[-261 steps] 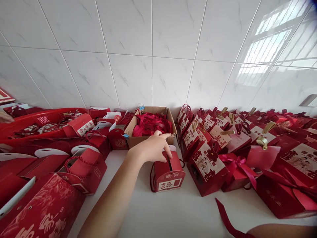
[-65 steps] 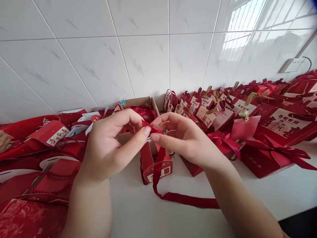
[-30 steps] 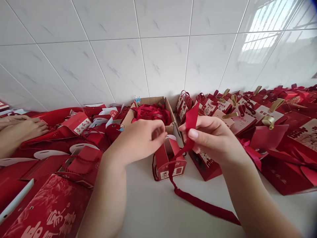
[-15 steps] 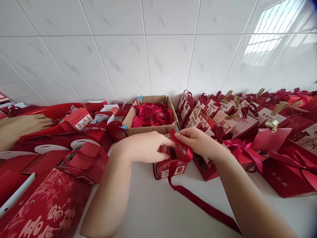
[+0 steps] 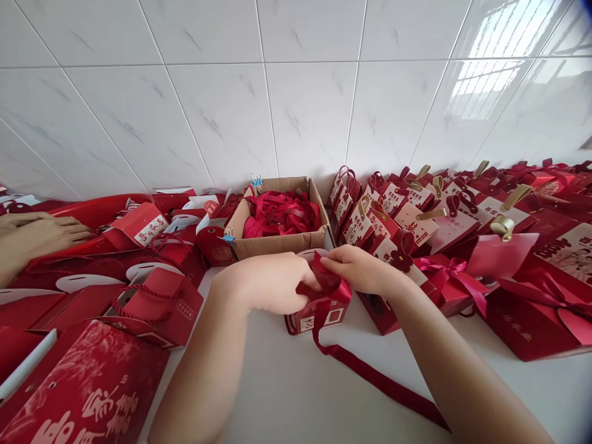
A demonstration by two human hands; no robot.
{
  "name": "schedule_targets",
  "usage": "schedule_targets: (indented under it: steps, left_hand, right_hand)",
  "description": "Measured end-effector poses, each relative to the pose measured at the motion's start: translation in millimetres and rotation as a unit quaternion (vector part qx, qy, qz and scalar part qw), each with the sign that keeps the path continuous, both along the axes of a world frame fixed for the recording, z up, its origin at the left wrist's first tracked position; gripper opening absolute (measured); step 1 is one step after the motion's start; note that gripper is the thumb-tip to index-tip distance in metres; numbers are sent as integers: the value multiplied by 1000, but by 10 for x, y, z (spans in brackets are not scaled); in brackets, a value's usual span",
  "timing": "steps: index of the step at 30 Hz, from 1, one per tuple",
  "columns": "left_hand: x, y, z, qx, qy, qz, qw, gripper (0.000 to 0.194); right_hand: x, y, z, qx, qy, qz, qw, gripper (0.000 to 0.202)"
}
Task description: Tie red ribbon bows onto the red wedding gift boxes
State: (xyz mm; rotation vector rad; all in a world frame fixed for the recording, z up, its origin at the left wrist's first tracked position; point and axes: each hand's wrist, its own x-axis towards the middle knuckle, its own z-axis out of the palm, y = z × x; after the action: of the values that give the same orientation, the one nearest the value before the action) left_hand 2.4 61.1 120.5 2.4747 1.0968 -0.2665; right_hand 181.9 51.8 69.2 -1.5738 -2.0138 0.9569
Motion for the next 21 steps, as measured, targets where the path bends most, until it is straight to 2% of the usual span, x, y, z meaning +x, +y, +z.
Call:
schedule_targets:
  steps: [3,9,21]
  left_hand:
    - [-7,20,-6,-30,8,-13,999,40]
    - [-9,17,8,-32,6,-17,999,41]
    - [-10,14,16,-20,8,-30,999,43]
  right_hand:
    - [0,13,-19,0,3,4,1000,35]
    - [9,15,-30,-8,8,18,1000,35]
    - [-22,62,-83,20,17,-6,1000,35]
